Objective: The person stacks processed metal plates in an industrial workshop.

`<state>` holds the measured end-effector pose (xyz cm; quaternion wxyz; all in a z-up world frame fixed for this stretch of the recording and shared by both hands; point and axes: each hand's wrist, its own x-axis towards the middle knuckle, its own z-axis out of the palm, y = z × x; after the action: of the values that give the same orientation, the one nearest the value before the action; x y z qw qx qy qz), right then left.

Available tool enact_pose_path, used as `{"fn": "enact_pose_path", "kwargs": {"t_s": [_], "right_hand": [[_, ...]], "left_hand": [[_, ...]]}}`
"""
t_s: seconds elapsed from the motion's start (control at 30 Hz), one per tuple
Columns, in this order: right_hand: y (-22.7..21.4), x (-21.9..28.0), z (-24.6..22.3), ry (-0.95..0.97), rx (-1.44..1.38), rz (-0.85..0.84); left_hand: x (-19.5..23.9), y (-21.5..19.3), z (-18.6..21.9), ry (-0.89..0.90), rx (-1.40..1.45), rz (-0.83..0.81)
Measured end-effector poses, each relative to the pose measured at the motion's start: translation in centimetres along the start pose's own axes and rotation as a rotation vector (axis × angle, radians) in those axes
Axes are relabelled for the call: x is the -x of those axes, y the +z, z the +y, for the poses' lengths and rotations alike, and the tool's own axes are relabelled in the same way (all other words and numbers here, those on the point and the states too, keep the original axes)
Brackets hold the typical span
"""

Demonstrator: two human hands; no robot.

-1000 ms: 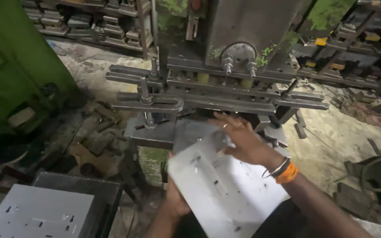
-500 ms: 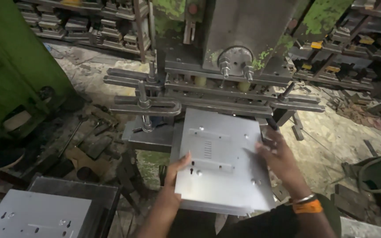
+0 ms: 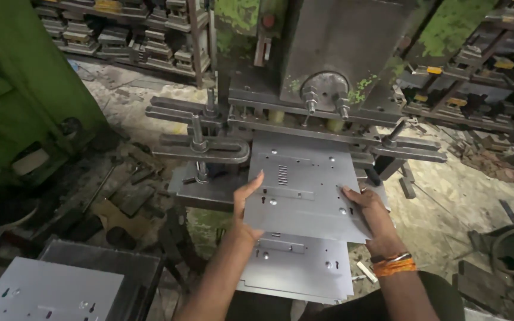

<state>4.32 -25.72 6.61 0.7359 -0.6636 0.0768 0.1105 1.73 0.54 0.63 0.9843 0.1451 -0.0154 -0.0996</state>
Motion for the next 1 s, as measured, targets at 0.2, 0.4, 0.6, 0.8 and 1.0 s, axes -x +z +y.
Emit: {"fn": "enact_pose_path", "kwargs": {"t_s": [0.2, 0.4, 0.6, 0.8, 1.0], "right_hand": [[-0.2, -0.5, 0.6, -0.053, 0.005, -0.048], [-0.4, -1.2, 1.1, -0.06, -0.031, -0.063], [0.0, -0.8, 0.5, -0.063, -0.035, -0.074], [-1.0, -1.8, 1.5, -0.032, -0.01, -0.013], [-0.7, -1.1, 1.1, -0.047, 0.017, 0.045]], "left_hand": [[-0.4, -0.4, -0.1, 0.009, -0.02, 0.118], [-0.4, -1.0, -0.1, 0.05, -0.009, 0.075], [-0.1, 0.3, -0.1, 0.096, 0.031, 0.03], [-0.1, 0.0, -0.3, 0.104, 0.05, -0.03], [0.1, -0.1, -0.3, 0.099, 0.042, -0.022]]}}
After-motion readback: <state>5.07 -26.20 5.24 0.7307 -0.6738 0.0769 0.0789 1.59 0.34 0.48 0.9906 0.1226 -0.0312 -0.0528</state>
